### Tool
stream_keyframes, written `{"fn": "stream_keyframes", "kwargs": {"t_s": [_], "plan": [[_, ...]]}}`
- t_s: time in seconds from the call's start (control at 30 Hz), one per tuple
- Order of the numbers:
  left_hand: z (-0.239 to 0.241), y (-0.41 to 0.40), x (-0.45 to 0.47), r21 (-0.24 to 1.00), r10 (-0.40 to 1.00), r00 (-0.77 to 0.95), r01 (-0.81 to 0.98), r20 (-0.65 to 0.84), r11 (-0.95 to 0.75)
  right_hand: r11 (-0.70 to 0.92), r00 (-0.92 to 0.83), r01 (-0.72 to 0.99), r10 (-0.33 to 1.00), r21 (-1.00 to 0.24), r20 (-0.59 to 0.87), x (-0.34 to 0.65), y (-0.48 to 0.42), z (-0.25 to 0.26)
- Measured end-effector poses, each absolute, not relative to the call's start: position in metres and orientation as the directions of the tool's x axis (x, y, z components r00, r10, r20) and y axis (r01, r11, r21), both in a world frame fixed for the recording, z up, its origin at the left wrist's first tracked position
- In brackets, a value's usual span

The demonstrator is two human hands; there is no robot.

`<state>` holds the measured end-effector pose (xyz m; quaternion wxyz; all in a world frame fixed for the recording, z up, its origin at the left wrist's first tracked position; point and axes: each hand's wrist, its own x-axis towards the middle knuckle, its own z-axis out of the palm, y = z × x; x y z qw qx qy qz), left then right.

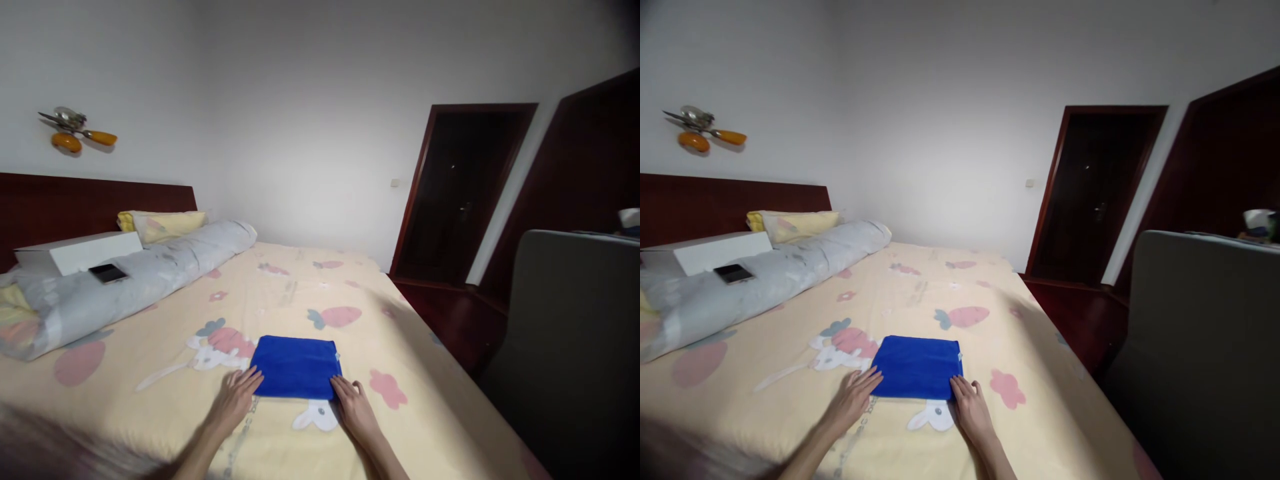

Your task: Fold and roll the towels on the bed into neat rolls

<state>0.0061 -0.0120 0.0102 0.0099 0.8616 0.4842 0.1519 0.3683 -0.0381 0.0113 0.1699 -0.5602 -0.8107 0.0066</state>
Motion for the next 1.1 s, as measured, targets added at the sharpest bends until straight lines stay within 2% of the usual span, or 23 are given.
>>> {"fn": "stream_keyframes", "kwargs": {"t_s": [0.2,0.37,0.43,0.57,0.67,0.73,0.87,0.9,1.0,1.1], "plan": [[0.027,-0.018,0.015,0.27,0.882,0.337,0.861,0.331,-0.43,0.372,-0.282,0.883,0.908,-0.287,0.311,0.369,-0.049,0.033],[0.028,-0.027,0.017,0.363,0.945,0.214,0.884,0.247,-0.295,0.275,-0.17,0.835,0.953,-0.476,0.252,0.377,-0.054,0.023],[0.029,-0.024,0.018,0.377,0.963,0.161,0.896,0.215,-0.234,0.222,-0.12,0.834,0.967,-0.505,0.226,0.378,-0.05,0.019],[0.03,-0.013,0.024,0.32,0.986,0.05,0.942,0.161,-0.1,0.093,-0.005,0.913,0.976,-0.397,0.218,0.373,-0.04,0.019],[0.024,-0.007,0.032,0.247,0.984,-0.043,0.969,0.176,-0.002,0.009,0.073,0.964,0.952,-0.264,0.297,0.359,-0.036,0.018],[0.016,-0.006,0.043,0.225,0.975,0.009,0.972,0.224,-0.06,0.039,0.049,0.97,0.935,-0.242,0.35,0.344,-0.034,0.017],[0.003,-0.005,0.082,0.245,0.89,0.369,0.867,0.267,-0.433,0.392,-0.286,0.859,0.901,-0.329,0.327,0.304,-0.028,0.016],[0.003,-0.005,0.091,0.251,0.867,0.421,0.838,0.266,-0.484,0.436,-0.335,0.823,0.89,-0.363,0.309,0.294,-0.027,0.017],[0.007,-0.004,0.107,0.248,0.865,0.438,0.834,0.246,-0.493,0.393,-0.301,0.814,0.915,-0.428,0.268,0.278,-0.023,0.02],[0.014,-0.001,0.095,0.23,0.902,0.387,0.875,0.193,-0.425,0.299,-0.215,0.872,0.945,-0.388,0.245,0.287,-0.021,0.019]]}}
